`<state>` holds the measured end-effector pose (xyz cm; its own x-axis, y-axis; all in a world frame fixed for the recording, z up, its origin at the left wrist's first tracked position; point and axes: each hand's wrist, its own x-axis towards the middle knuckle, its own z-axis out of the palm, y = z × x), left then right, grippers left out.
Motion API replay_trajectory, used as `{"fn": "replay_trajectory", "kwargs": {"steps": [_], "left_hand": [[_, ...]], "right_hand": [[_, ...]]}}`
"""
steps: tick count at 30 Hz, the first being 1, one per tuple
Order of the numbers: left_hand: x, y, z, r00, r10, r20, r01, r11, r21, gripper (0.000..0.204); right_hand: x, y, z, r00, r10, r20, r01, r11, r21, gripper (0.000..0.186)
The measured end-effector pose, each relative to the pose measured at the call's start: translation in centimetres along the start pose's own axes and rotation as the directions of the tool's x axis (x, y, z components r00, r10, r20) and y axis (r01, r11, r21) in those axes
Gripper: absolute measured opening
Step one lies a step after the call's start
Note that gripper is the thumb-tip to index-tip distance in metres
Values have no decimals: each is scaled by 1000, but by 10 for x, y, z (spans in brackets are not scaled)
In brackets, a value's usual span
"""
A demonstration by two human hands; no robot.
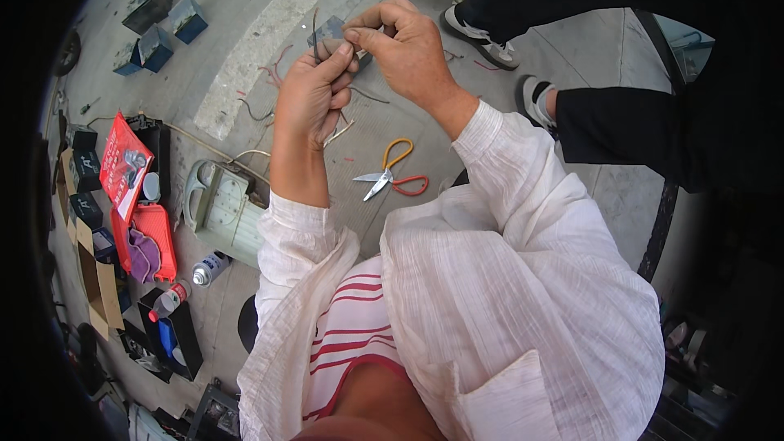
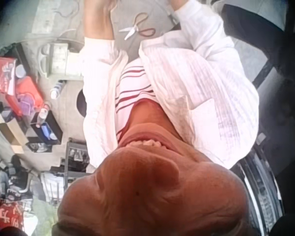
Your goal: The person strips insulation from wires using pliers and scissors, then twists the exposed strands together by hand. The person repeats this process for multiple wire pairs on the ground.
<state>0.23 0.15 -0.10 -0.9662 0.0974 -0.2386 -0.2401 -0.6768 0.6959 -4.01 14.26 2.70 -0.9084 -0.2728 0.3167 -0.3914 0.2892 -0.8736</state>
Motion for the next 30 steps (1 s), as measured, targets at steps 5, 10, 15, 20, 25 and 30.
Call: {"fn": "replay_trajectory", "kwargs": {"steps": [5, 10, 15, 20, 25, 30], "left_hand": [[-3, 2, 5, 1000, 11, -28, -7, 991, 132, 10], [-5, 0, 8, 998, 31, -54, -22, 987, 161, 12], [-3, -2, 13, 993, 86, -74, -71, 979, 192, 12], [-3, -2, 12, 993, 94, -74, -81, 983, 168, 12], [-2, -3, 13, 988, 116, -106, -96, 980, 174, 12], [3, -11, 8, 978, 196, -75, -161, 931, 329, 10]], "right_hand": [[0, 6, -2, 999, 41, 1, -41, 998, 49, 14], [-2, -13, -2, 974, -210, -79, 181, 943, -278, 30], [-5, -8, -2, 892, -452, 16, 414, 802, -431, 41], [-9, -12, -1, 889, -452, 68, 423, 757, -498, 40], [-10, -15, -1, 875, -482, 53, 434, 731, -527, 35], [-6, -12, -1, 846, -531, -44, 442, 746, -498, 18]]}}
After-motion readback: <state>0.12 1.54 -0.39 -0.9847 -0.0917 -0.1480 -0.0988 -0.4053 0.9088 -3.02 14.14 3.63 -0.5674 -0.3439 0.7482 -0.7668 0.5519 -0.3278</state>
